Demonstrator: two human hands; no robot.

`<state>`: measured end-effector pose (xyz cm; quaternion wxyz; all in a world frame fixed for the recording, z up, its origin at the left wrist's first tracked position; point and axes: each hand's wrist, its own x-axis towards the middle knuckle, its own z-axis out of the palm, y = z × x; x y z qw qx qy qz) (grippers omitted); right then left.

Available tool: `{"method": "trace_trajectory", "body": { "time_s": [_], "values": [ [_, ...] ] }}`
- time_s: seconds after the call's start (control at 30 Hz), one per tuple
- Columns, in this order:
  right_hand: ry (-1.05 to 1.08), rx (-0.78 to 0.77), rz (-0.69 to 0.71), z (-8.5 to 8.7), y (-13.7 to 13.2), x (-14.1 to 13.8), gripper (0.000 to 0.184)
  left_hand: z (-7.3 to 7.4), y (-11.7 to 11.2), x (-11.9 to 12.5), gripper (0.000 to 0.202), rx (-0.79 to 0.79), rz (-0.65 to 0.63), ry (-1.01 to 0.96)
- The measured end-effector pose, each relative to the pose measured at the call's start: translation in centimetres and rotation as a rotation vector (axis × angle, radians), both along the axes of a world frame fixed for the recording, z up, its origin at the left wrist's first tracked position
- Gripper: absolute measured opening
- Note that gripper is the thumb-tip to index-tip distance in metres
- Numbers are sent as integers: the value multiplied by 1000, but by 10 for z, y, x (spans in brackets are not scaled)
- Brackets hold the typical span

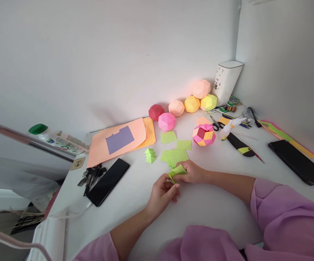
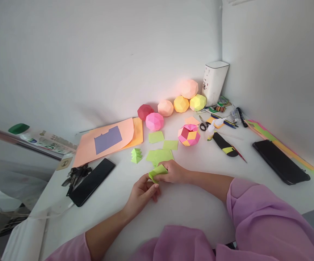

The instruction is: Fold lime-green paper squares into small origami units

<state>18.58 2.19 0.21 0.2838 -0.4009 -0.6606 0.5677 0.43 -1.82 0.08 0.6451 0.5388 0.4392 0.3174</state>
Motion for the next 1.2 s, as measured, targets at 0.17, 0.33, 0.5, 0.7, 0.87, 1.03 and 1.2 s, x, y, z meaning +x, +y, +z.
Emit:
{"method": "trace_trajectory", "body": {
  "time_s": [0.17, 0.33, 0.5, 0.7, 0.87, 1.03, 1.2],
  "values": [
    [13, 75, 46, 0, 1, 1, 31, -3, 0, 1, 34, -64, 92, -18],
    [33, 67, 84, 1, 1, 2, 40, -3, 2, -1, 33, -94, 121, -119],
    [61, 26, 85, 2, 0, 3, 44, 0, 4, -1, 31, -113, 92, -107],
    [135, -37, 66, 1, -1, 4, 31, -3, 8, 0, 30, -174, 210, -230],
    [349, -112, 67, -6, 2, 5, 33, 0, 10, -1, 30, -216, 236, -261],
    [297, -139, 111, -14, 4, 6, 36, -1, 13, -2, 29, -239, 251, -316],
    [260, -127, 102, -17, 4, 6, 37, 0, 14, -1, 28, -251, 209, -340]
  ]
}}
